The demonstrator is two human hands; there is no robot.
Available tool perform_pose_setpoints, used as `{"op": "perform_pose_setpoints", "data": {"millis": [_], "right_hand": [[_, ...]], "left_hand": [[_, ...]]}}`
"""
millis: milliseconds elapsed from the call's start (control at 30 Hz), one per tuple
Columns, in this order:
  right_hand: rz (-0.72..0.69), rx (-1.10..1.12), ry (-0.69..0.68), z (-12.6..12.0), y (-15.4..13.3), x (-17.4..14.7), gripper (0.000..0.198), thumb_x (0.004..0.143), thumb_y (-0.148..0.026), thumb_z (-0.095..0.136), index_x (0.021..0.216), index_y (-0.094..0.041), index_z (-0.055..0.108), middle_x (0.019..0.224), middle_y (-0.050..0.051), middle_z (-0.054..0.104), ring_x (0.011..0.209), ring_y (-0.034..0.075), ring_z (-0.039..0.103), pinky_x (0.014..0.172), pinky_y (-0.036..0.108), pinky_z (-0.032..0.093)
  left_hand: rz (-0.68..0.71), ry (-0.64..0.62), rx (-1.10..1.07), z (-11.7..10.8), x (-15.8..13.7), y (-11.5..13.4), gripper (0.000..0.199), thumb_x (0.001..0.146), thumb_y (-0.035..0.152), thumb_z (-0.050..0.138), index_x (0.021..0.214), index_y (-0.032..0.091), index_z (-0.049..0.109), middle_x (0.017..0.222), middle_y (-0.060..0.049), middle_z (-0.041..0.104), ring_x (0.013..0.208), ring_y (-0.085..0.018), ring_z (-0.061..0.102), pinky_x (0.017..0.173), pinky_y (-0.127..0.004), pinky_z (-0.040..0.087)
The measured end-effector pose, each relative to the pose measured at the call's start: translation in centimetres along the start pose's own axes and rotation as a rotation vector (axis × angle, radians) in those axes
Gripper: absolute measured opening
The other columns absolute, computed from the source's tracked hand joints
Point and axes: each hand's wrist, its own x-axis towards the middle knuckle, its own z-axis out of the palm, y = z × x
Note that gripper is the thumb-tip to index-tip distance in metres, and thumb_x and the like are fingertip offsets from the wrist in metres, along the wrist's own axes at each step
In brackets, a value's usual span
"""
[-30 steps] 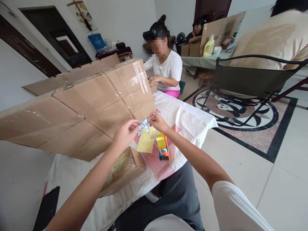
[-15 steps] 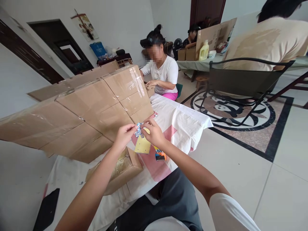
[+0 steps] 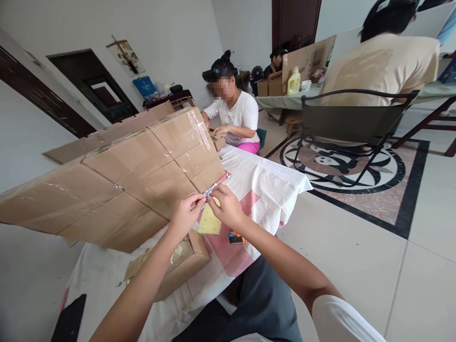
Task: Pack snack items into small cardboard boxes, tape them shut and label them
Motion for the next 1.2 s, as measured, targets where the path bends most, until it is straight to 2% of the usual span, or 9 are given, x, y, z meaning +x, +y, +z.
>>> {"op": "perform_pose_setpoints", "data": {"millis": [200,333,400,567,667,767,967,1067,1200], "right_hand": [[0.103,0.115,0.067,-0.2,0.5,-0.3,0.018,0.094,-0.017,0.050,0.079,-0.020,0.060,0.083,0.003,0.058,0.078,0.016,0.056,0.071,0.028,0.043],[0.221,0.184,0.115,-0.9,1.5,-1.0,0.021,0.094,-0.020,0.050,0.074,-0.020,0.058,0.075,0.001,0.055,0.070,0.015,0.052,0.065,0.027,0.039],[0.265,0.201,0.132,-1.4,1.9,-1.7,0.023,0.095,-0.024,0.051,0.073,-0.020,0.059,0.075,0.001,0.056,0.069,0.015,0.052,0.064,0.028,0.039],[0.391,0.216,0.162,-2.9,2.1,-4.9,0.028,0.096,-0.034,0.053,0.075,-0.019,0.065,0.074,0.003,0.061,0.069,0.017,0.056,0.063,0.029,0.040],[0.466,0.225,0.183,-3.6,1.8,-7.5,0.031,0.096,-0.041,0.053,0.080,-0.019,0.069,0.075,0.005,0.065,0.068,0.018,0.057,0.062,0.029,0.040],[0.508,0.239,0.205,-4.2,1.6,-10.0,0.037,0.095,-0.048,0.052,0.079,-0.020,0.070,0.072,0.006,0.064,0.064,0.019,0.055,0.059,0.030,0.040],[0.620,0.283,0.278,-4.8,1.8,-15.3,0.033,0.088,-0.055,0.060,0.082,-0.025,0.071,0.068,0.005,0.063,0.058,0.022,0.055,0.054,0.034,0.042],[0.692,0.374,0.265,-4.3,1.9,-17.5,0.032,0.086,-0.056,0.064,0.085,-0.025,0.072,0.061,0.004,0.061,0.053,0.022,0.056,0.050,0.033,0.043],[0.768,0.526,0.145,-3.3,1.0,-19.1,0.031,0.088,-0.054,0.064,0.087,-0.023,0.070,0.060,0.002,0.061,0.043,0.015,0.048,0.043,0.028,0.038]], "left_hand": [[-0.047,0.040,0.049,0.4,0.4,0.2,0.022,0.090,0.038,0.055,0.093,0.022,0.069,0.090,-0.003,0.073,0.082,-0.018,0.065,0.078,-0.029,0.047],[-0.154,0.022,0.039,0.9,1.8,-1.9,0.027,0.093,0.043,0.049,0.091,0.021,0.066,0.088,-0.002,0.071,0.083,-0.017,0.065,0.073,-0.027,0.048],[-0.214,-0.056,0.050,1.6,3.2,-3.7,0.030,0.094,0.044,0.048,0.091,0.020,0.065,0.086,-0.001,0.070,0.081,-0.017,0.065,0.071,-0.026,0.048],[-0.366,-0.400,0.219,4.9,8.3,-7.6,0.027,0.093,0.040,0.062,0.098,0.014,0.066,0.093,-0.003,0.068,0.080,-0.015,0.065,0.073,-0.032,0.056],[-0.424,-0.529,0.397,7.2,10.4,-8.4,0.031,0.093,0.039,0.064,0.111,0.014,0.065,0.108,-0.006,0.067,0.093,-0.019,0.066,0.081,-0.038,0.058],[-0.464,-0.578,0.580,8.9,10.6,-8.5,0.035,0.092,0.038,0.065,0.119,0.016,0.063,0.119,-0.008,0.065,0.103,-0.022,0.065,0.088,-0.042,0.057],[-0.484,-0.530,0.800,9.6,9.4,-7.3,0.037,0.091,0.037,0.066,0.122,0.018,0.061,0.124,-0.009,0.064,0.111,-0.024,0.063,0.093,-0.045,0.055],[-0.442,-0.446,0.787,8.6,10.2,-5.8,0.037,0.091,0.038,0.066,0.121,0.017,0.062,0.122,-0.009,0.064,0.109,-0.023,0.064,0.094,-0.045,0.055],[-0.342,-0.288,0.665,6.0,11.3,-3.7,0.040,0.090,0.044,0.065,0.118,0.015,0.061,0.113,-0.009,0.068,0.102,-0.023,0.066,0.091,-0.043,0.053]]}}
